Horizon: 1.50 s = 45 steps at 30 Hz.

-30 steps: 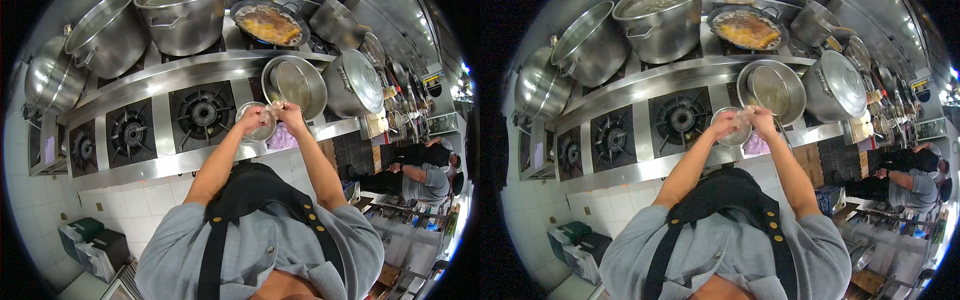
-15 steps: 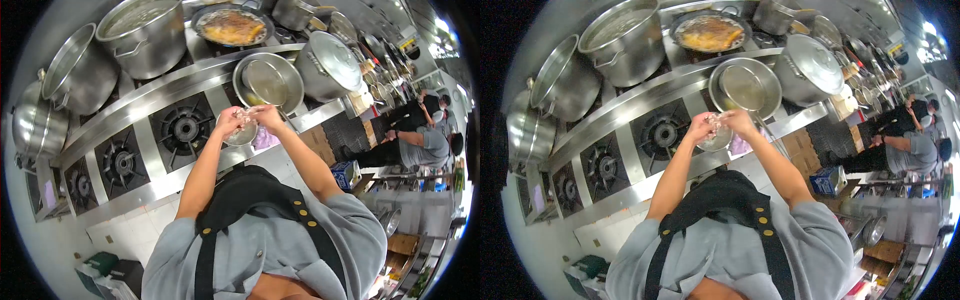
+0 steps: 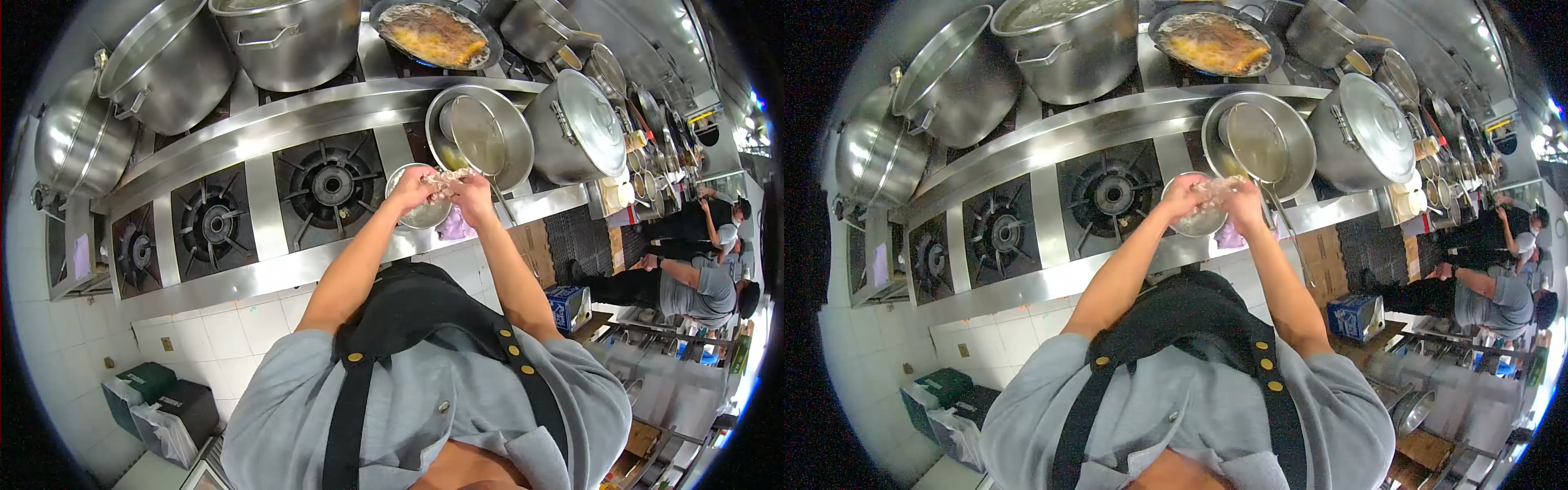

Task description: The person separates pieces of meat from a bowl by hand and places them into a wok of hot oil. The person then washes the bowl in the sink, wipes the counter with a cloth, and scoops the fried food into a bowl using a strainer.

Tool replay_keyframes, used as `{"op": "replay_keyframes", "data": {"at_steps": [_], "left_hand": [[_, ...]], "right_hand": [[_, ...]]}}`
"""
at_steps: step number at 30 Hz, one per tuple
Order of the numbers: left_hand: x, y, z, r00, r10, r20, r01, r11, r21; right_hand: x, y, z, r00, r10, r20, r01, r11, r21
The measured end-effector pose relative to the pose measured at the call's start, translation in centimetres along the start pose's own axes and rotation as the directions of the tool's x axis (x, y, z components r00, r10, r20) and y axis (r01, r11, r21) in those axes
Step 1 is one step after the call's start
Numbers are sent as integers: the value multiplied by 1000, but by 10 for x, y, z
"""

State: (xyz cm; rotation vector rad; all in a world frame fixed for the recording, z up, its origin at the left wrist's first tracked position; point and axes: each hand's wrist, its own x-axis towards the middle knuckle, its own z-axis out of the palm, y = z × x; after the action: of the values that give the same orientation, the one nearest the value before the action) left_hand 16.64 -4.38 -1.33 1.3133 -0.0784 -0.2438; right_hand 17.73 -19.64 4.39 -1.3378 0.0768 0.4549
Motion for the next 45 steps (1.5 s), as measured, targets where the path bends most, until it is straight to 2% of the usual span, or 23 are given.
{"op": "replay_keyframes", "data": {"at_steps": [1,4,7,10,11,12,13,16,19,21,22,24,25,27,28,29,31,34,37,38,41,42,45], "left_hand": [[1,-1,-2,1000,-5,19,4,996,90],[2,-4,3,995,-34,-90,17,984,-178],[1,-7,3,995,-88,-56,45,850,-525],[-2,-8,3,998,-51,47,64,943,-327],[-1,-7,3,997,-61,50,72,962,-262],[1,-7,3,996,-72,53,81,977,-197],[2,-7,3,995,-83,57,90,987,-131],[6,-6,0,996,-91,14,92,980,-175],[7,-4,-2,992,-123,4,110,871,-479],[6,-6,-1,990,-130,53,135,773,-619],[5,-6,-2,985,-139,103,172,720,-673],[3,-7,1,977,-144,155,212,648,-732],[3,-6,3,983,-116,143,183,681,-709],[3,-3,4,991,-56,123,124,743,-657],[4,0,3,989,-76,129,142,739,-658],[5,2,2,987,-88,138,155,771,-618],[8,6,0,981,-116,156,183,826,-533],[7,24,-11,951,-134,277,240,887,-394],[2,42,-16,936,-131,326,212,950,-227],[5,42,-20,918,-157,365,221,965,-140],[14,32,-15,950,-30,311,92,978,-186],[11,41,-9,963,-42,265,117,955,-271],[18,27,-9,986,-51,162,94,958,-270]], "right_hand": [[0,1,-1,1000,-10,-8,10,998,-58],[-5,-8,7,1000,3,-26,-1,996,86],[4,2,-6,997,42,60,-44,998,37],[-3,7,-8,986,-92,136,109,986,-122],[-3,4,-8,958,-216,189,275,879,-389],[-7,-4,-6,910,-313,273,415,676,-609],[-10,-11,-4,846,-374,379,516,398,-759],[-13,-25,-2,832,-309,461,539,252,-803],[-14,-32,1,899,-305,314,404,299,-865],[-11,-25,0,970,-207,127,242,783,-572],[-7,-21,-1,991,-120,64,135,931,-340],[2,-14,-5,993,-119,28,121,983,-134],[6,-10,-6,994,-113,10,113,993,-28],[5,-5,-6,973,-224,58,230,965,-124],[4,-6,-5,957,-277,86,288,942,-170],[3,-8,-6,911,-380,162,413,825,-385],[-8,-28,3,786,-495,370,588,413,-696],[-7,-42,-4,882,-300,362,466,450,-762],[-10,-50,-13,992,-42,117,112,707,-699],[-9,-49,-20,986,-40,164,128,810,-572],[-9,-45,-24,993,-25,112,52,969,-241],[-13,-46,-17,997,-42,65,53,983,-178],[-21,-49,-11,982,140,127,-54,851,-523]]}}
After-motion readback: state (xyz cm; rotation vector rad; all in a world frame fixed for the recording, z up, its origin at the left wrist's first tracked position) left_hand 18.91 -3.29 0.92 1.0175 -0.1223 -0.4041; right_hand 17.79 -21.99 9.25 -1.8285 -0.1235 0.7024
